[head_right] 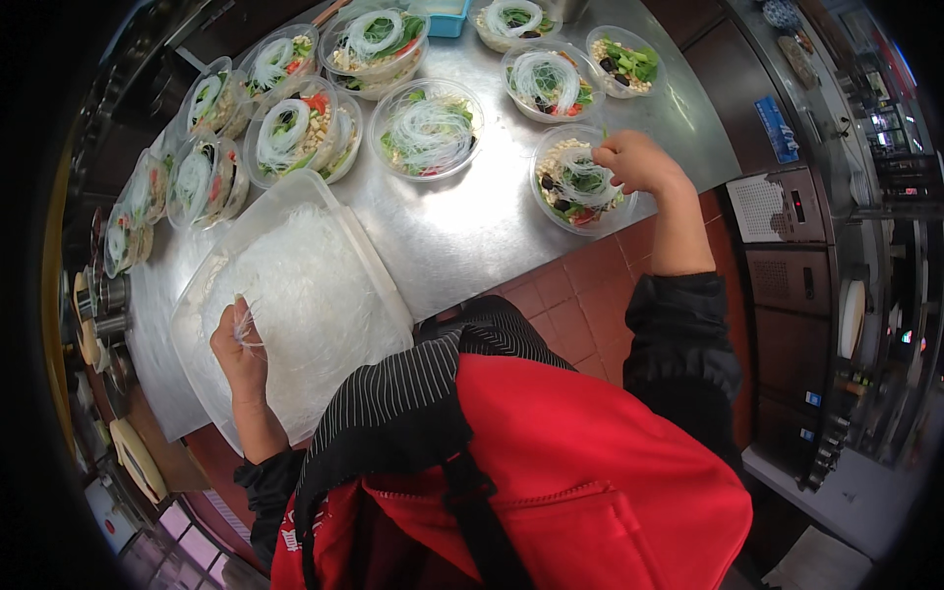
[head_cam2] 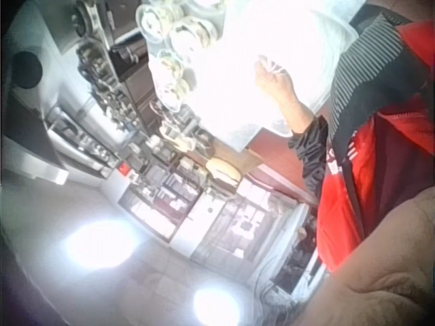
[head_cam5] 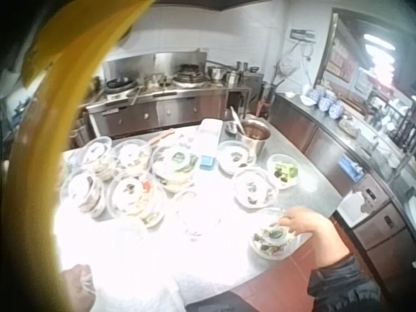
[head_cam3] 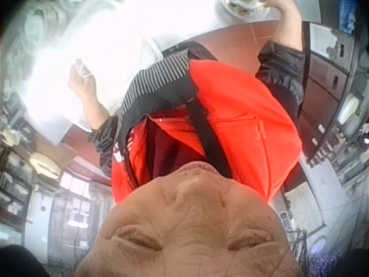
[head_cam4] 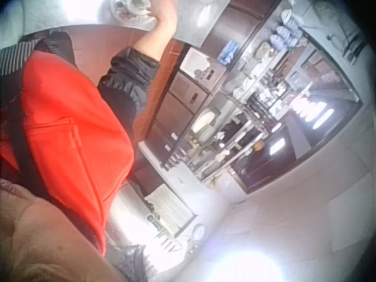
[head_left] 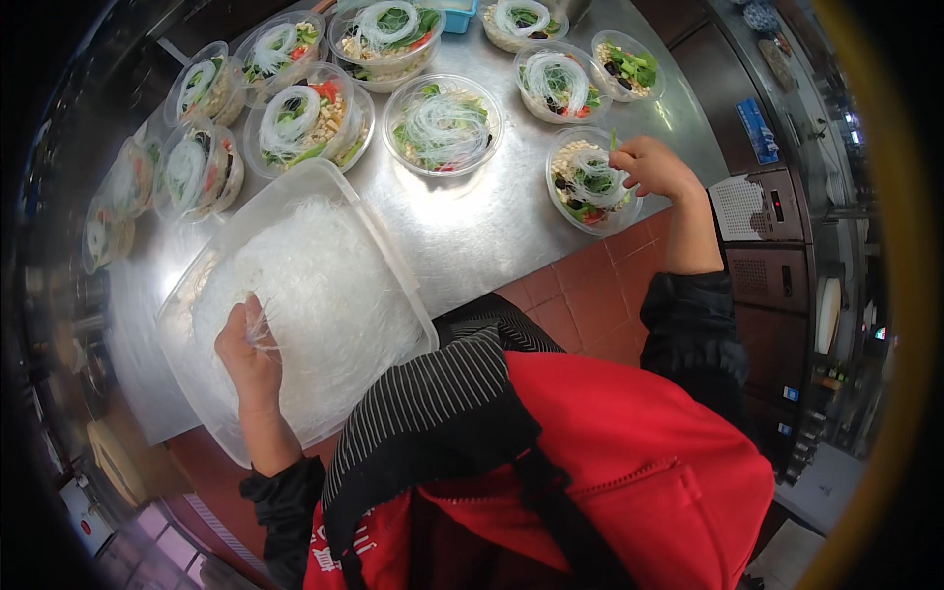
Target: The person repeatedly takes portions of white noodles from a large container and places them into multiple clear plastic bowls containing mixed vegetables. The person then moves the container to a different counter area.
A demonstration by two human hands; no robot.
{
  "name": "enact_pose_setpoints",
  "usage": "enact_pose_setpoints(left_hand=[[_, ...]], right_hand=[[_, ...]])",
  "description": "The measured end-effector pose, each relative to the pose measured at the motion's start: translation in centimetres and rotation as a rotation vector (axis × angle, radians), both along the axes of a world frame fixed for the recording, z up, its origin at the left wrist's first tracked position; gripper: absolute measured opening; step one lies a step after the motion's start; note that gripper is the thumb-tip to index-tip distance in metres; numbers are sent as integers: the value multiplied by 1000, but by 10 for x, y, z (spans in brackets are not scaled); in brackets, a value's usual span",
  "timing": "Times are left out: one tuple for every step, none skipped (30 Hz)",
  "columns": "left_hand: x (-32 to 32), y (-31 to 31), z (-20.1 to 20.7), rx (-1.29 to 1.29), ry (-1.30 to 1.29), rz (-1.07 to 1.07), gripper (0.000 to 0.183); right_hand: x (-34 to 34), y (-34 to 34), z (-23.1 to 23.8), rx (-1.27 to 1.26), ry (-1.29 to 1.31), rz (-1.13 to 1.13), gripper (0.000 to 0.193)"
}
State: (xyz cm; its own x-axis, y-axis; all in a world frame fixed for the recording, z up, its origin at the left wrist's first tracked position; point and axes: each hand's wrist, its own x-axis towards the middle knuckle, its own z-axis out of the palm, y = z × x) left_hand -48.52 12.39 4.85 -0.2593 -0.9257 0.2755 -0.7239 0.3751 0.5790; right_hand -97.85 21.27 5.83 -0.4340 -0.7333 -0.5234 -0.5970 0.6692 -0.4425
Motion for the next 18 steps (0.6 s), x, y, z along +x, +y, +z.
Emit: enact_pose_setpoints(left_hand=[[0, 0, 0, 4, -7, -1, 36], [0, 0, 0, 8, -14, -2, 36], [0, 0, 0, 17, -7, -1, 36], [0, 0, 0, 25, 0, 0, 37], [1, 0, 0, 33, 6, 1, 37], [1, -1, 1, 34, 11, -1, 37], [1, -1, 1, 35, 16, -3, 37], [1, -1, 1, 53, 26, 4, 37], [1, -1, 2, 40, 18, -1, 38], [1, -1, 2, 43, 17, 2, 38], [1, -1, 2, 65, 18, 13, 38], [1, 0, 2, 45, 16, 2, 38], [0, 0, 2, 43, 17, 0, 38], [0, 1, 2, 55, 24, 9, 38], [0, 1, 3, 42, 15, 4, 38], [0, 1, 3, 43, 12, 9, 38], [0, 1, 3, 59, 9, 25, 39], [-1, 2, 3, 51, 12, 13, 39]], right_hand=[[0, 2, 1, -9, 42, -24, 33], [1, 4, 2, -35, 49, -47, 32], [1, 6, 1, -58, 78, -73, 31], [1, 7, 0, -101, 89, -91, 31], [2, 8, -2, -134, 167, -45, 29], [2, 7, -5, -187, 228, 8, 28], [4, 6, -8, -227, 291, 62, 27], [4, 4, -12, -274, 308, 63, 27], [6, 2, -16, -309, 328, 64, 26], [8, -1, -21, -345, 348, 65, 26], [10, -3, -26, -346, 403, 140, 26], [14, -7, -33, -346, 458, 214, 26], [19, -10, -41, -359, 512, 294, 27], [25, -12, -49, -354, 538, 336, 23], [31, -14, -57, -292, 581, 324, 24], [36, -17, -65, -247, 621, 323, 25], [39, -19, -70, -234, 658, 335, 26], [41, -21, -74, -207, 667, 312, 22]])
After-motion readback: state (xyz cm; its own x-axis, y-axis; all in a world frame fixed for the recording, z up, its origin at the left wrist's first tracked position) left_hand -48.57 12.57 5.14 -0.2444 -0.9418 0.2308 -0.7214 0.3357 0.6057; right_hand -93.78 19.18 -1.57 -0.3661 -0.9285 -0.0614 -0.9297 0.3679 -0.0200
